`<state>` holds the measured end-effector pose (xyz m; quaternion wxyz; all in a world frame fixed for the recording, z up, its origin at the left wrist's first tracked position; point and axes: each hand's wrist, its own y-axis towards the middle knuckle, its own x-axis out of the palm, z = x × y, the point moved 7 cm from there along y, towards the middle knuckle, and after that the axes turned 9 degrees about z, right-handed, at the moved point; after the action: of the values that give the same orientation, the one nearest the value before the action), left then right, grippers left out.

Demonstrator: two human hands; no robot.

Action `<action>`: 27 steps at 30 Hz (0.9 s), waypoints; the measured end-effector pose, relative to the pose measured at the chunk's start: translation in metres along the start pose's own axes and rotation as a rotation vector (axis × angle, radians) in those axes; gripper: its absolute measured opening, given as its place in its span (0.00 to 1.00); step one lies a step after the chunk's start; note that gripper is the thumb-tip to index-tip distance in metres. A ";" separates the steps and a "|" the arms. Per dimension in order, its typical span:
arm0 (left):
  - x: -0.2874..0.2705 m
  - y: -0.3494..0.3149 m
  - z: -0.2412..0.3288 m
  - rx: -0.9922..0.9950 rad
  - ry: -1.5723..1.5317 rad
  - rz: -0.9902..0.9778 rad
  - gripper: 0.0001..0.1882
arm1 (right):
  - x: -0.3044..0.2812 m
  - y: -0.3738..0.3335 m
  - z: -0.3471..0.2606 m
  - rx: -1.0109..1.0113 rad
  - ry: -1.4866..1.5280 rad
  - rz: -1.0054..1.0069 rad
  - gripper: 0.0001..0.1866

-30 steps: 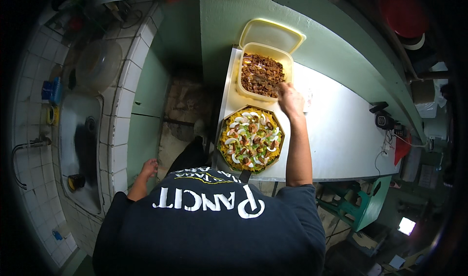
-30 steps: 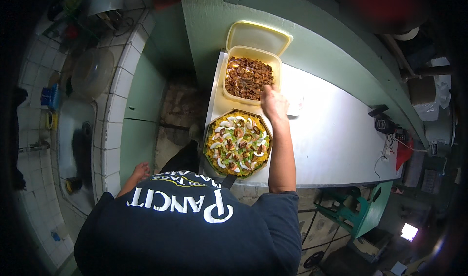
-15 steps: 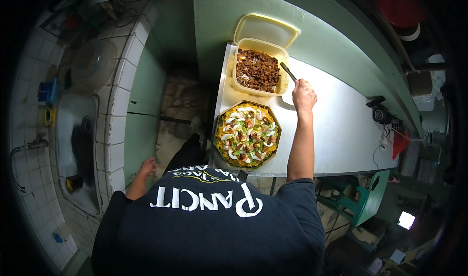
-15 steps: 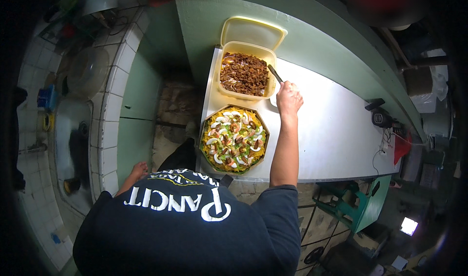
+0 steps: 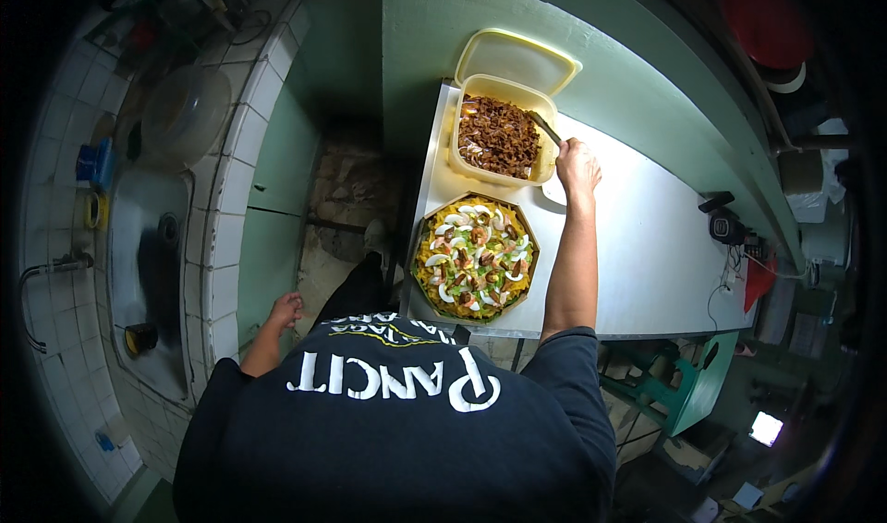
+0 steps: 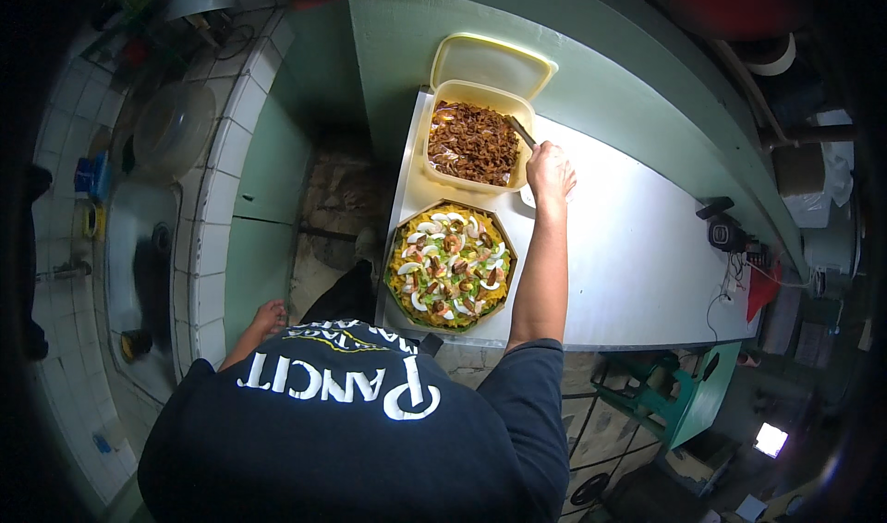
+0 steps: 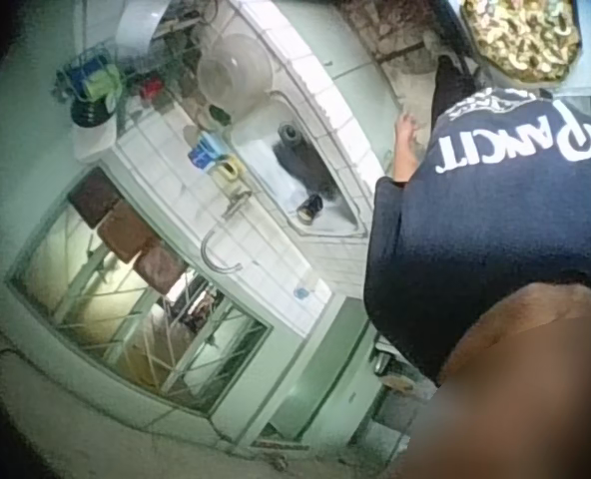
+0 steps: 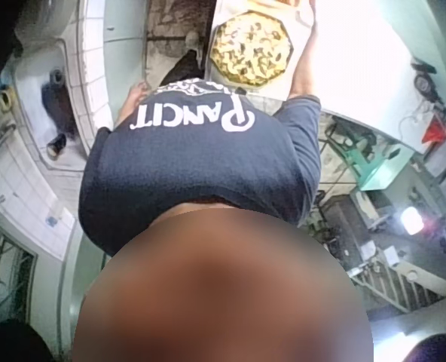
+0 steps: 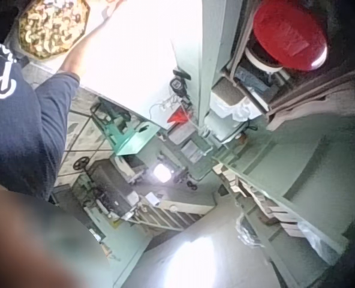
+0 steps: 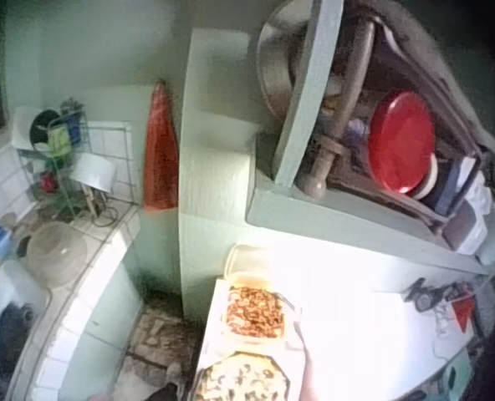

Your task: The person uses tongs to transfer cooked ground meat from a plastic container onto a large round dish that already contains tortilla chips, sliced onions, and a green sauce. The person repeatedly scoops meat and places it across the dish, then closes the container lid.

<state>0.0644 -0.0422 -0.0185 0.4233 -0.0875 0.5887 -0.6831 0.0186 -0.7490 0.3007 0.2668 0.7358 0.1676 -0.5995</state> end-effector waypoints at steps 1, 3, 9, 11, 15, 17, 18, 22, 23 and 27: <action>0.001 -0.001 -0.002 -0.007 0.004 -0.002 0.24 | -0.004 0.000 -0.001 -0.007 0.016 0.045 0.16; 0.002 -0.002 -0.003 -0.013 0.016 0.001 0.24 | -0.010 0.000 -0.002 -0.011 0.115 0.115 0.16; 0.004 -0.001 0.003 0.012 0.005 -0.002 0.24 | 0.005 -0.006 -0.010 -0.081 0.004 0.015 0.16; 0.003 -0.001 0.007 0.009 0.034 0.018 0.24 | 0.011 -0.008 -0.015 -0.067 0.026 -0.016 0.16; 0.007 0.000 0.015 0.029 0.026 -0.010 0.24 | 0.025 -0.019 -0.036 -0.090 0.006 -0.079 0.15; 0.006 0.000 0.015 0.025 0.034 0.002 0.24 | 0.027 -0.026 -0.042 -0.137 0.048 -0.139 0.14; 0.007 0.000 0.015 0.035 0.000 -0.011 0.24 | 0.024 -0.028 -0.043 -0.163 0.063 -0.148 0.14; 0.005 -0.002 0.007 0.038 -0.022 -0.006 0.24 | 0.000 -0.019 -0.023 -0.056 0.137 -0.044 0.15; 0.004 -0.002 0.005 0.030 0.007 0.009 0.23 | -0.005 -0.015 -0.020 -0.019 0.146 0.016 0.15; 0.003 -0.001 -0.001 0.018 -0.016 -0.004 0.23 | 0.000 -0.009 -0.018 -0.011 0.003 -0.051 0.16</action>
<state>0.0610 -0.0439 -0.0191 0.4274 -0.0907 0.5789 -0.6884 0.0278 -0.7316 0.3011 0.2552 0.7306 0.1903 -0.6041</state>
